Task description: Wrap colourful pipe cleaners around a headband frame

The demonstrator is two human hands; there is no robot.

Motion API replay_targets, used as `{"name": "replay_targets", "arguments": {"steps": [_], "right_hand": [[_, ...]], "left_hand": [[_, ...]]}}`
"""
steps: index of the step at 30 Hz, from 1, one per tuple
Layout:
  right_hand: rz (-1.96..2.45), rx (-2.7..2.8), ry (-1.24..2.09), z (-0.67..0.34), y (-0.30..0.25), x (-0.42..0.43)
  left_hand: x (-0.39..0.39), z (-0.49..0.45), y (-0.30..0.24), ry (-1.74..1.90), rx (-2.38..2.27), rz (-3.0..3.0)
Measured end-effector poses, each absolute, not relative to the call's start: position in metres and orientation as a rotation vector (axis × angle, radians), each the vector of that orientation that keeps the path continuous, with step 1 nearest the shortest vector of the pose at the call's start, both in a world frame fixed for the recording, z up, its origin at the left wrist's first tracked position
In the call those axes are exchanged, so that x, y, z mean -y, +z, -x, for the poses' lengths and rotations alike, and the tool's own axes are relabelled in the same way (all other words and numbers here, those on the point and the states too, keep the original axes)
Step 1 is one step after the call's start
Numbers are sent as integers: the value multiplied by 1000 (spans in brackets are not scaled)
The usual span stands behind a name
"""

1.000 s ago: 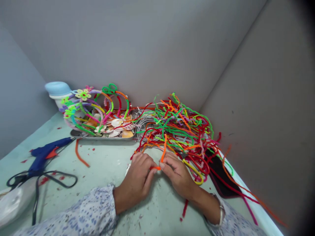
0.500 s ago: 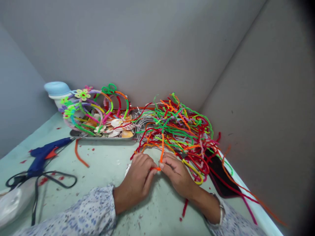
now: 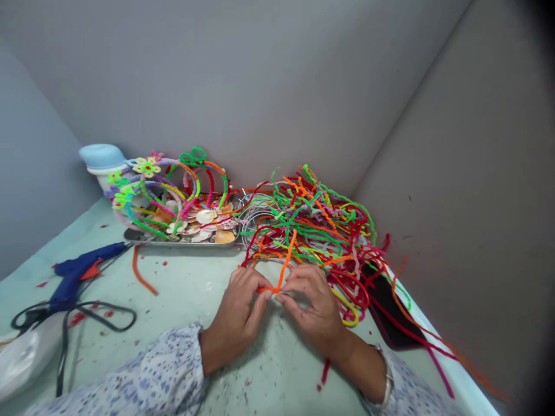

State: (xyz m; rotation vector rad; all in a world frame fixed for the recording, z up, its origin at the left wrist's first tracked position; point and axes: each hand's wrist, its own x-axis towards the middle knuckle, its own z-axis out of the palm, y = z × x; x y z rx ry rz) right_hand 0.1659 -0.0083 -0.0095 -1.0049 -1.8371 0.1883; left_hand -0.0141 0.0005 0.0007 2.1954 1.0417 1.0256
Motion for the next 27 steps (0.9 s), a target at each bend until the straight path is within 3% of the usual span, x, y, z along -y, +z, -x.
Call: {"name": "replay_targets", "arguments": {"steps": [15,27], "right_hand": [[995,1885,77,-168,-10,7],[1042,1881,231,-167,-11,6]], "left_hand": [[-2,15,-1,1019,-1014,-2199],[-2,15,-2,1005,-1023,-2226]]}}
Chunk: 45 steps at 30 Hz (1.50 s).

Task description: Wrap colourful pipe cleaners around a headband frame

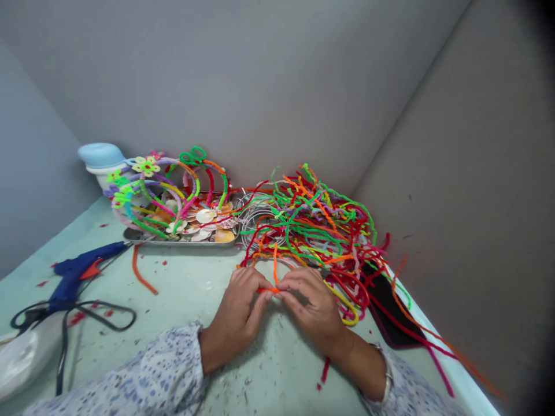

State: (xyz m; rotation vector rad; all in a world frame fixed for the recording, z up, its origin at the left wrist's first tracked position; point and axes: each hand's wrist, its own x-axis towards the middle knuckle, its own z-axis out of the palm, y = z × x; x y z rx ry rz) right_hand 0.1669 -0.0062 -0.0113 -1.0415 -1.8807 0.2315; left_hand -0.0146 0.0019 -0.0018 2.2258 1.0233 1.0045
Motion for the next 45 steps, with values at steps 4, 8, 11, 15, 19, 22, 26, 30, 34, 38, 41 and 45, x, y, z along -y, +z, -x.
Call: {"name": "replay_targets", "arguments": {"steps": [4,8,11,15,19,22,26,30,34,38,41,45], "right_hand": [[1060,1906,295,-166,-10,5],[1070,1915,372,-167,-10,5],[1068,1899,374,-168,-11,5],[1071,1888,319,-168,-13,4],[1070,1897,315,-167,-13,4],[1080,1894,321,-167,-13,4],[1079,1899,333,-167,-12,5],[1088,1935,390,-167,-11,6],[1089,1953,414,-167,-9,7],[1087,1942,435,-167,-9,6],[1059,1908,421,-168,-11,6],[1044,1893,440,-169,-11,5]], "left_hand": [[-2,14,-2,999,-1036,-2249],[-2,14,-2,989,-1035,-2269],[-2,14,-2,994,-1038,-2275],[-3,14,-3,997,-1035,-2273],[-2,14,-2,994,-1047,-2275],[-2,14,-1,995,-1044,-2280],[-2,14,-2,999,-1039,-2289],[-3,14,-2,983,-1050,-2314],[-3,14,-2,975,-1045,-2336],[-2,14,-2,987,-1036,-2342],[-2,14,-2,1002,-1025,-2332],[-2,14,-1,1012,-1012,-2326]]}}
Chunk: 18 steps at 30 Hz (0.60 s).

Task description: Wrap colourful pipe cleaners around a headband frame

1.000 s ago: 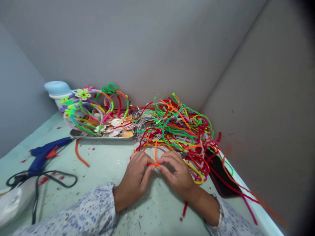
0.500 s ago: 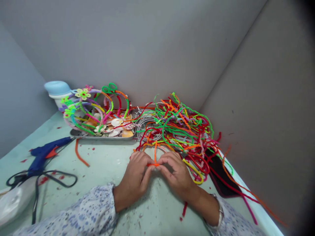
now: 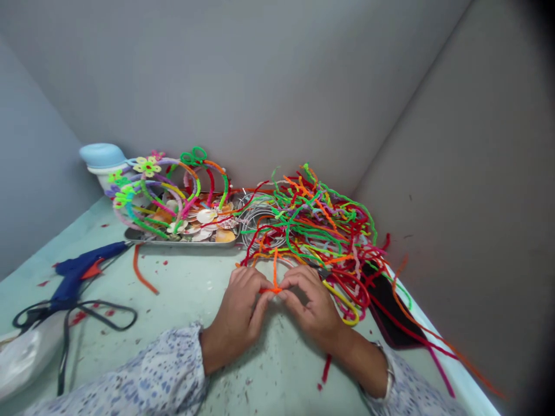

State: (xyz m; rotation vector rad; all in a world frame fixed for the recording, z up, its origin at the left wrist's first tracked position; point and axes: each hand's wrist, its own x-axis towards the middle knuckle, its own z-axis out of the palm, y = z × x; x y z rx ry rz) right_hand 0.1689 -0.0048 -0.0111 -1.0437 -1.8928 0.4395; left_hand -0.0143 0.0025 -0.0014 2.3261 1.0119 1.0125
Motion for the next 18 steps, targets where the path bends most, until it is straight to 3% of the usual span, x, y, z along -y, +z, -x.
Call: {"name": "replay_targets", "arguments": {"steps": [18], "right_hand": [[1062,1921,526,-168,-6,6]], "left_hand": [[-2,15,-2,1021,-999,-2342]]}}
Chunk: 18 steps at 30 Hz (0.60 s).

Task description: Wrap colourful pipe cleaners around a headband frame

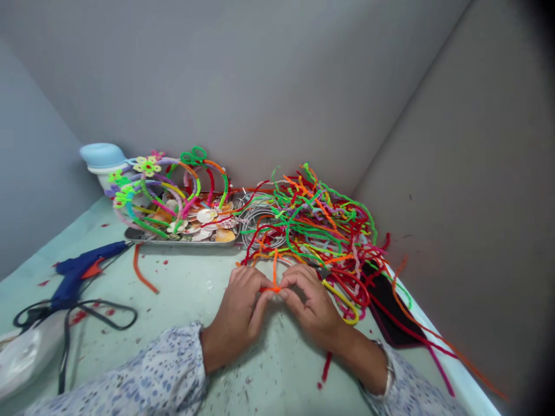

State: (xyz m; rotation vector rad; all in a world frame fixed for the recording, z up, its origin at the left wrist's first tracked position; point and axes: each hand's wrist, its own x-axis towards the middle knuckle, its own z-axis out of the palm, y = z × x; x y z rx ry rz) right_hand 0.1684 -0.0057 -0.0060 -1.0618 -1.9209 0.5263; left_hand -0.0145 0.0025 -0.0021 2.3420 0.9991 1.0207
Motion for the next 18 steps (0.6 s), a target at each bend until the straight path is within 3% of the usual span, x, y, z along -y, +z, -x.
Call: {"name": "replay_targets", "arguments": {"steps": [10,18], "right_hand": [[1071,1940,640,-170,-9,5],[1060,1832,509,-170,-9,7]], "left_hand": [[-3,13,-3,979,-1002,-2369],[-2,16,1,1062,-1045,-2253]]}}
